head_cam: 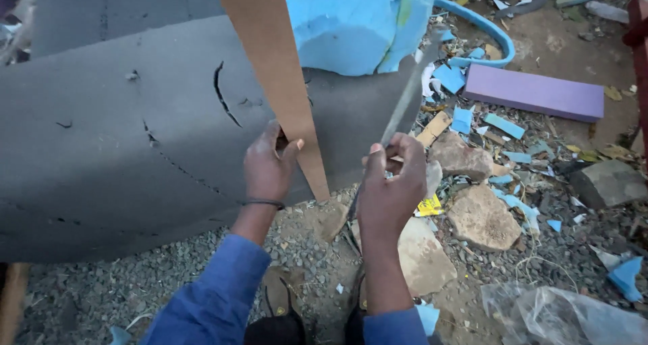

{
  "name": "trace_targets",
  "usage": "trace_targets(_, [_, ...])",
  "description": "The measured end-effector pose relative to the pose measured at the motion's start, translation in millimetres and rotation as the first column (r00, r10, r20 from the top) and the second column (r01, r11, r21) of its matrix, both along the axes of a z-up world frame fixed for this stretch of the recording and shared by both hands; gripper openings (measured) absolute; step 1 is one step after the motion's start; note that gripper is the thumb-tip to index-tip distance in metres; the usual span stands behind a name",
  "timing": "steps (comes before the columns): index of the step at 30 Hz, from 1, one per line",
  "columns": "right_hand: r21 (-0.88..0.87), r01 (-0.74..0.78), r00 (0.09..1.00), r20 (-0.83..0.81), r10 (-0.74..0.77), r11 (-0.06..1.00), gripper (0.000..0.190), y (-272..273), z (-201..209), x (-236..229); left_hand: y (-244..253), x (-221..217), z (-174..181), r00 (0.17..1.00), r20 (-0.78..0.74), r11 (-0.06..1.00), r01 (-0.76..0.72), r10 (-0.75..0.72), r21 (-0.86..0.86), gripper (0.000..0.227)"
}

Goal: Marking parallel lines on a large piece of upholstery foam using a wooden plank as a straightedge and a marking tool.

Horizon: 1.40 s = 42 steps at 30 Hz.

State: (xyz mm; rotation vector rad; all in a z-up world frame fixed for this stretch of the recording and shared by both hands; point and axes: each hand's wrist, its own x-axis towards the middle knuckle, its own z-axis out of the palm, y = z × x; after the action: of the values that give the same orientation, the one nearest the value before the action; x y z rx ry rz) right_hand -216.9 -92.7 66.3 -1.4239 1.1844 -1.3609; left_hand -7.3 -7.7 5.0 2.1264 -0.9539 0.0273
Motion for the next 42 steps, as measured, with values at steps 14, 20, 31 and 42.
trace_targets(14, [-0.08,-0.106,0.99,-0.099,0.098,0.991,0.022,12,11,6,-3,3,-10,0.998,0.04,0.998,-0.045,0.043,0.053,0.072])
trace_targets(20, [-0.252,-0.174,0.957,-0.27,0.104,0.952,0.015,4,21,-18,-5,-1,-1,0.998,0.061,0.996,-0.04,0.034,0.086,0.074])
trace_targets(31, [0.015,-0.395,0.699,-0.644,0.311,0.919,0.02,18,-46,-18,-3,4,-1,0.995,0.059,0.997,0.083,-0.083,0.005,0.045])
trace_targets(42, [-0.156,-0.429,0.699,-0.681,0.218,0.89,0.02,13,-29,20,-8,-3,-3,0.996,0.084,0.997,-0.046,0.04,0.068,0.072])
